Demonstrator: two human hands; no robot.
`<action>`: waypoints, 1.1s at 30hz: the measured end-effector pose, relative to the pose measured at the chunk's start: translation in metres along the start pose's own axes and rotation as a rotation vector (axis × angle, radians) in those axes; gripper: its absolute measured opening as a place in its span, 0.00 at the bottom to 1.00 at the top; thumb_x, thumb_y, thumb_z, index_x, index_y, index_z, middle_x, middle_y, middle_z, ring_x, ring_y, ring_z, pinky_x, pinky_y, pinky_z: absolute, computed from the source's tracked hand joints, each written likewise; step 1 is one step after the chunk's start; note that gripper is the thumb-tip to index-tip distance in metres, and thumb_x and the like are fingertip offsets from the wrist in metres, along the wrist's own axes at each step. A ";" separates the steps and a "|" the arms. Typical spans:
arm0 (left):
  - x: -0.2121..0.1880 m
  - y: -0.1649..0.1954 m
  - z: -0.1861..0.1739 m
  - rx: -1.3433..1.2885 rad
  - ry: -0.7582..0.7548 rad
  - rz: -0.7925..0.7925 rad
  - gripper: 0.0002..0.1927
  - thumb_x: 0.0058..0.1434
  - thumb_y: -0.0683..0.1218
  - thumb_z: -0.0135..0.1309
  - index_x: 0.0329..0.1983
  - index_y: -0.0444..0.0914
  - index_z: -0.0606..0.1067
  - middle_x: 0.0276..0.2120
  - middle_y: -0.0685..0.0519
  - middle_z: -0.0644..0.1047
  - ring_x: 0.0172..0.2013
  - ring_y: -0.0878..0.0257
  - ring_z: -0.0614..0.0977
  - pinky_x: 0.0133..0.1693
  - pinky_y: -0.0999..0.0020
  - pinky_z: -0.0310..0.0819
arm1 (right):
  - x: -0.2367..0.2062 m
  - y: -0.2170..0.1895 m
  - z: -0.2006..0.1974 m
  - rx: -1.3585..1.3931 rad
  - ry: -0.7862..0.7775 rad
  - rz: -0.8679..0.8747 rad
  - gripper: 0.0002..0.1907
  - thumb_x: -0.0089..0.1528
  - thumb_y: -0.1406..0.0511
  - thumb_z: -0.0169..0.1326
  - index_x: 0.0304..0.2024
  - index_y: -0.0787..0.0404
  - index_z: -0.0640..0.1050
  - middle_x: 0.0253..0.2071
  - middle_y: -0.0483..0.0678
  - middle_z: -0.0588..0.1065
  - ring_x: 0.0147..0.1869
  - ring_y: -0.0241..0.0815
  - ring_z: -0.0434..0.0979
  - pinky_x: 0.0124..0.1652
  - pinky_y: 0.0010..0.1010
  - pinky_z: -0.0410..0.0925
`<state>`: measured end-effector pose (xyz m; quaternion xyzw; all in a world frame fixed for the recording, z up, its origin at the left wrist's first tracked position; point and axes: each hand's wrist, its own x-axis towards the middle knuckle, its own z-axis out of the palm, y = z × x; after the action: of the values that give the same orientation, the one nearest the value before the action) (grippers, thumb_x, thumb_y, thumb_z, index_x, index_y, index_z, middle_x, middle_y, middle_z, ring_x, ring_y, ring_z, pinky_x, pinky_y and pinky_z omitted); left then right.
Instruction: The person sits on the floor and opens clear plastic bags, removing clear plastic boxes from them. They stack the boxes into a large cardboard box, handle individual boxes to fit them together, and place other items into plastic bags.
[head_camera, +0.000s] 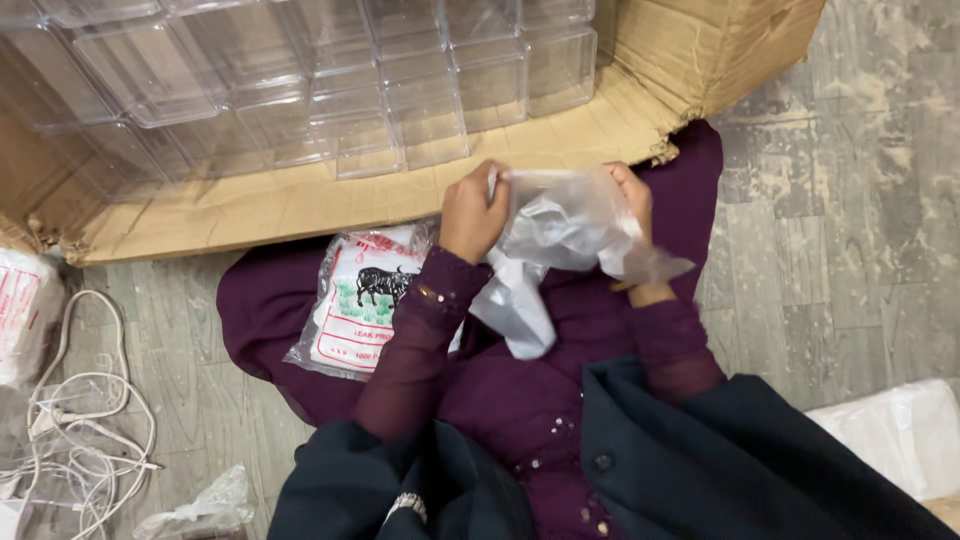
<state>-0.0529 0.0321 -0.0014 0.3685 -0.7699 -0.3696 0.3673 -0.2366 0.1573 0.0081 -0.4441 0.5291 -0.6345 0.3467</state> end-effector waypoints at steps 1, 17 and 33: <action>0.004 0.006 0.003 -0.021 -0.032 -0.039 0.08 0.69 0.47 0.51 0.42 0.39 0.77 0.30 0.40 0.79 0.33 0.42 0.81 0.35 0.53 0.72 | 0.000 -0.011 0.001 0.220 0.022 0.270 0.15 0.64 0.59 0.55 0.45 0.63 0.76 0.41 0.44 0.76 0.43 0.33 0.75 0.43 0.24 0.71; 0.027 -0.005 0.014 -0.889 -0.468 -0.294 0.18 0.70 0.51 0.54 0.49 0.31 0.79 0.40 0.56 0.82 0.42 0.68 0.80 0.45 0.72 0.74 | -0.074 -0.022 -0.231 -0.684 0.464 0.401 0.23 0.78 0.53 0.55 0.45 0.69 0.80 0.42 0.57 0.78 0.44 0.43 0.74 0.44 0.34 0.68; 0.025 0.002 -0.009 -1.082 -0.397 -0.546 0.24 0.73 0.55 0.46 0.50 0.29 0.78 0.36 0.49 0.83 0.34 0.64 0.83 0.39 0.69 0.79 | 0.018 -0.006 -0.126 0.371 0.229 0.074 0.18 0.73 0.59 0.54 0.59 0.64 0.71 0.52 0.54 0.73 0.54 0.45 0.75 0.57 0.38 0.72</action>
<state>-0.0577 0.0089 0.0115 0.2383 -0.4063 -0.8476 0.2442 -0.3604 0.1876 0.0115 -0.2782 0.4550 -0.7541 0.3832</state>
